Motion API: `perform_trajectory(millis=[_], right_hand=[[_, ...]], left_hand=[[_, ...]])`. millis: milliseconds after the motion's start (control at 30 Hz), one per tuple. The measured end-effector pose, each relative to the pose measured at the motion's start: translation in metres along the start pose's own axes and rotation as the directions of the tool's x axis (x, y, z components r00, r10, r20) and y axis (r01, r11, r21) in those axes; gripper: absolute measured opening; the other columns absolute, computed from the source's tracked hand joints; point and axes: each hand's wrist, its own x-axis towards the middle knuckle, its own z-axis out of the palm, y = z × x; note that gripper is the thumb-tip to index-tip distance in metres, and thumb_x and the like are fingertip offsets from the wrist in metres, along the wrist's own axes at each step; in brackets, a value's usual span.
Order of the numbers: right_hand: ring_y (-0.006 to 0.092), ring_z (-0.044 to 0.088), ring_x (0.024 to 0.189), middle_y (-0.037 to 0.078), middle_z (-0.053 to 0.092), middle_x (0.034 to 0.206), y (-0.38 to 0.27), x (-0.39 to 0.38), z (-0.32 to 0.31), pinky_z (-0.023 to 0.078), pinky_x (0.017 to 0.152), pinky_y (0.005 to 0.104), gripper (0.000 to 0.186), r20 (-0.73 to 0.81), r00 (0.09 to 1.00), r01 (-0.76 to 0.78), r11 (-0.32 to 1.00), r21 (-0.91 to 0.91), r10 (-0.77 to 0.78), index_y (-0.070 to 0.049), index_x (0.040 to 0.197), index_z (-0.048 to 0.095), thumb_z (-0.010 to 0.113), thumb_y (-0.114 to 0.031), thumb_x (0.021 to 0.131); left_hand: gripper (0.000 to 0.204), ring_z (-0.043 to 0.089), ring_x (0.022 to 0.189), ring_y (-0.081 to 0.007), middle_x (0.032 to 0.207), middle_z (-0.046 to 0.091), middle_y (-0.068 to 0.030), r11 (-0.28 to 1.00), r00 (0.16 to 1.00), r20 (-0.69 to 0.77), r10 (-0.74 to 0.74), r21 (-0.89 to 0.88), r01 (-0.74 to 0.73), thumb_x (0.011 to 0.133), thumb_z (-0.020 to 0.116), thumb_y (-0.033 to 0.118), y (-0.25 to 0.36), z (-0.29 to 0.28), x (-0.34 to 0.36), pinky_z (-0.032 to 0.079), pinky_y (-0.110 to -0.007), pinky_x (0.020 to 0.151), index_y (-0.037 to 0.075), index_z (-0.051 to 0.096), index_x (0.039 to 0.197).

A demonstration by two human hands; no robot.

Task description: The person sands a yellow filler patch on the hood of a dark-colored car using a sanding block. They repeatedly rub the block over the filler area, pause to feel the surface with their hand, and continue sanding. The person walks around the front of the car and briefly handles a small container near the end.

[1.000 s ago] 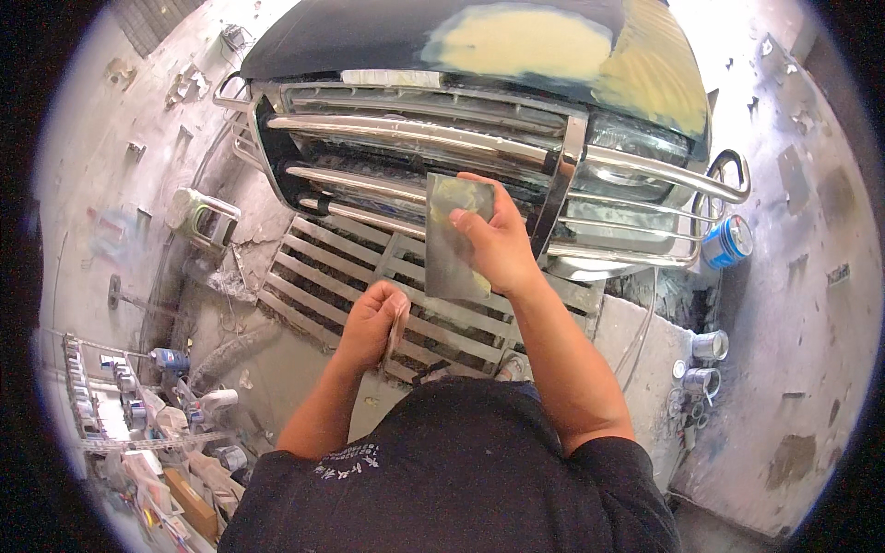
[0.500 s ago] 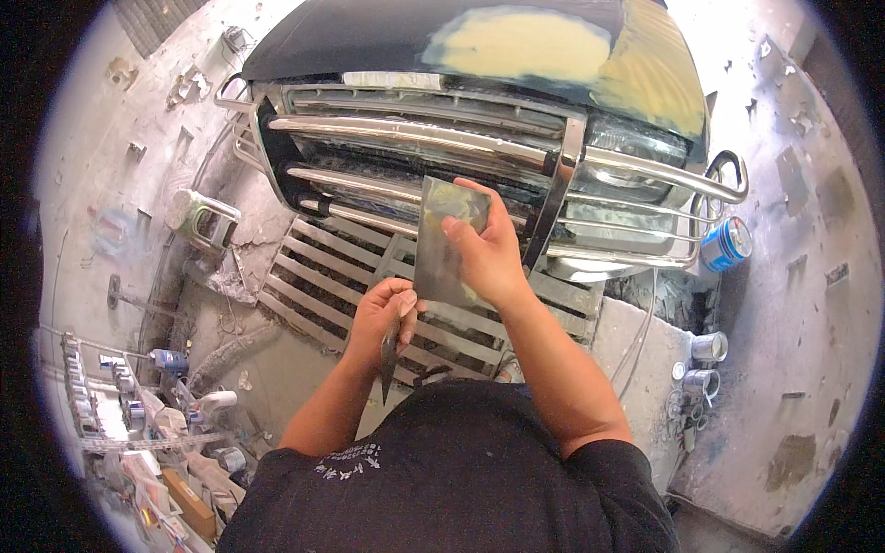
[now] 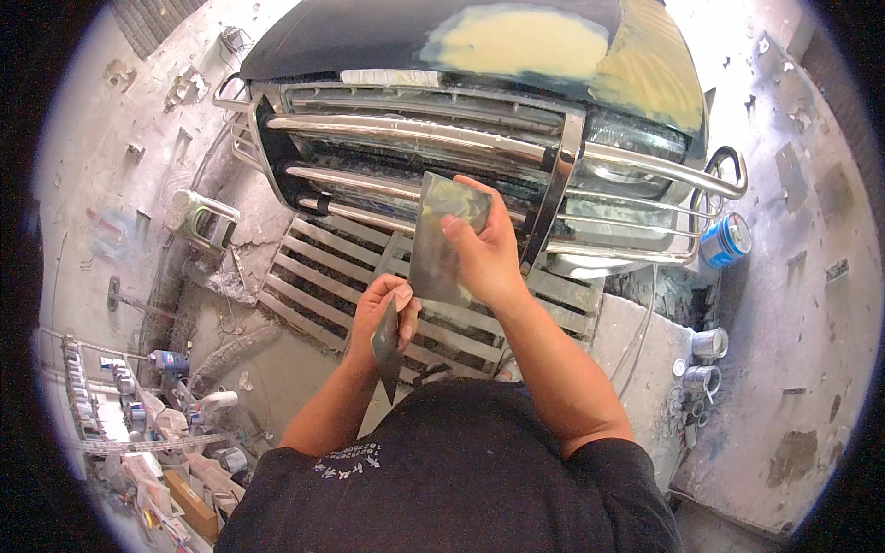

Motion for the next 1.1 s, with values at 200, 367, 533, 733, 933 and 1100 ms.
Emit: perform_trajectory(millis=[200, 367, 533, 733, 933, 1100], right_hand=[[0.0106, 0.054, 0.094, 0.006, 0.058, 0.106, -0.001, 0.0, 0.0, 0.044, 0.084, 0.0247, 0.047, -0.002, 1.0, 0.009, 1.0, -0.012, -0.009, -0.001, 0.13, 0.042, 0.055, 0.001, 0.085], [0.0109, 0.055, 0.093, 0.006, 0.058, 0.107, -0.002, 0.001, 0.0, 0.045, 0.082, 0.0257, 0.046, -0.007, 1.0, 0.006, 1.0, -0.011, -0.006, -0.003, 0.13, 0.042, 0.056, -0.004, 0.086], [0.0098, 0.055, 0.089, 0.005, 0.058, 0.105, -0.006, -0.001, -0.008, 0.046, 0.077, 0.024, 0.048, 0.017, 0.998, -0.062, 0.998, 0.002, 0.062, -0.004, 0.13, 0.042, 0.058, -0.004, 0.085], [0.0107, 0.054, 0.093, 0.006, 0.057, 0.108, 0.009, -0.016, -0.014, 0.045, 0.082, 0.0258, 0.046, 0.032, 0.987, -0.156, 0.98, -0.123, 0.161, -0.002, 0.129, 0.043, 0.056, -0.001, 0.086], [0.0107, 0.053, 0.091, 0.006, 0.057, 0.106, 0.01, -0.031, -0.012, 0.046, 0.08, 0.0264, 0.046, 0.061, 0.954, -0.284, 0.952, -0.114, 0.292, -0.002, 0.129, 0.042, 0.057, -0.002, 0.085], [0.0096, 0.053, 0.09, 0.004, 0.057, 0.102, 0.012, -0.043, -0.006, 0.045, 0.078, 0.0247, 0.046, 0.082, 0.933, -0.314, 0.906, -0.284, 0.349, -0.004, 0.129, 0.043, 0.058, -0.003, 0.085]], left_hand=[[0.011, 0.045, 0.037, -0.0089, 0.071, 0.061, -0.0094, 1.0, 1.0, -0.021, 0.017, -0.025, -0.017, 0.092, 0.055, 0.013, -0.001, 0.001, 0.0, 0.034, -0.022, 0.032, 0.002, 0.055, 0.091], [0.018, 0.046, 0.038, -0.0111, 0.073, 0.061, -0.0105, 0.994, 0.999, 0.044, -0.007, -0.111, 0.012, 0.095, 0.05, 0.019, -0.004, -0.008, 0.002, 0.036, -0.023, 0.033, 0.002, 0.056, 0.095], [0.036, 0.055, 0.045, -0.0153, 0.075, 0.061, -0.0104, 0.917, 0.987, -0.066, -0.148, -0.383, 0.112, 0.098, 0.043, 0.035, -0.016, -0.025, 0.009, 0.04, -0.024, 0.034, 0.002, 0.056, 0.099], [0.067, 0.06, 0.057, -0.0243, 0.082, 0.063, -0.0138, 0.837, 0.975, 0.039, -0.217, -0.507, 0.207, 0.094, 0.031, 0.059, -0.021, -0.051, 0.013, 0.044, -0.03, 0.039, -0.001, 0.055, 0.11], [0.066, 0.058, 0.097, -0.0278, 0.11, 0.059, -0.0167, 0.875, 0.995, 0.034, -0.094, -0.473, 0.099, 0.095, 0.029, 0.052, 0.004, -0.03, 0.003, 0.052, -0.035, 0.065, -0.006, 0.049, 0.121], [0.05, 0.059, 0.104, -0.027, 0.118, 0.056, -0.0167, 0.911, 0.993, -0.101, -0.069, -0.413, 0.021, 0.099, 0.033, 0.035, 0.013, -0.007, -0.004, 0.05, -0.037, 0.085, -0.004, 0.046, 0.127]])
